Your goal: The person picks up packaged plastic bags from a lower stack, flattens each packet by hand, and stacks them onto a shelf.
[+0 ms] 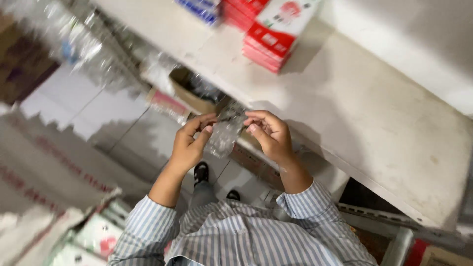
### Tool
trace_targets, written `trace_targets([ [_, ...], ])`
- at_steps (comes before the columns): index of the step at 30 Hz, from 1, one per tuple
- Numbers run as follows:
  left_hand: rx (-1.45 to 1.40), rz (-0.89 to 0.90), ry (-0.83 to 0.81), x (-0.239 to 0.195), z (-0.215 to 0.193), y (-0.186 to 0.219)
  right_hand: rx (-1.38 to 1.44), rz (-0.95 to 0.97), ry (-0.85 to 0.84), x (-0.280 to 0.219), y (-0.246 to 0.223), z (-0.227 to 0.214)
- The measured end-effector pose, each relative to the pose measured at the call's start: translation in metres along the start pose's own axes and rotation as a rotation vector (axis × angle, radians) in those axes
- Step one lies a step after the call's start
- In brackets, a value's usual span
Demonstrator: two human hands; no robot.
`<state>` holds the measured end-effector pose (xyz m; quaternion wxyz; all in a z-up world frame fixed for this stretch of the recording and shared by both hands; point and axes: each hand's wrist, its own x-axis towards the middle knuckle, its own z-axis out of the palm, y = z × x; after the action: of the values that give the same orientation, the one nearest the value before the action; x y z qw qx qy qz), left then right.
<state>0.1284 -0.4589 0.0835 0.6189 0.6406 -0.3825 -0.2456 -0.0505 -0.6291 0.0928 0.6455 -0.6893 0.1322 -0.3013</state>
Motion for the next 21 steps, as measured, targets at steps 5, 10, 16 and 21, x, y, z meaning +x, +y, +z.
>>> trace_targets([
  [5, -0.035, -0.111, 0.181, -0.092, -0.035, -0.017, 0.115, 0.036, -0.214, -0.005, 0.028, 0.052],
  [10, -0.240, -0.149, 0.420, -0.181, -0.068, -0.033, 0.139, 0.071, -0.475, -0.026, 0.037, 0.112],
  [16, -0.248, -0.183, 0.663, -0.255, -0.087, -0.051, 0.103, 0.161, -0.741, -0.045, 0.036, 0.190],
  [21, -0.187, -0.349, 0.784, -0.335, -0.115, -0.089, 0.139, 0.148, -0.967, -0.082, 0.041, 0.263],
])
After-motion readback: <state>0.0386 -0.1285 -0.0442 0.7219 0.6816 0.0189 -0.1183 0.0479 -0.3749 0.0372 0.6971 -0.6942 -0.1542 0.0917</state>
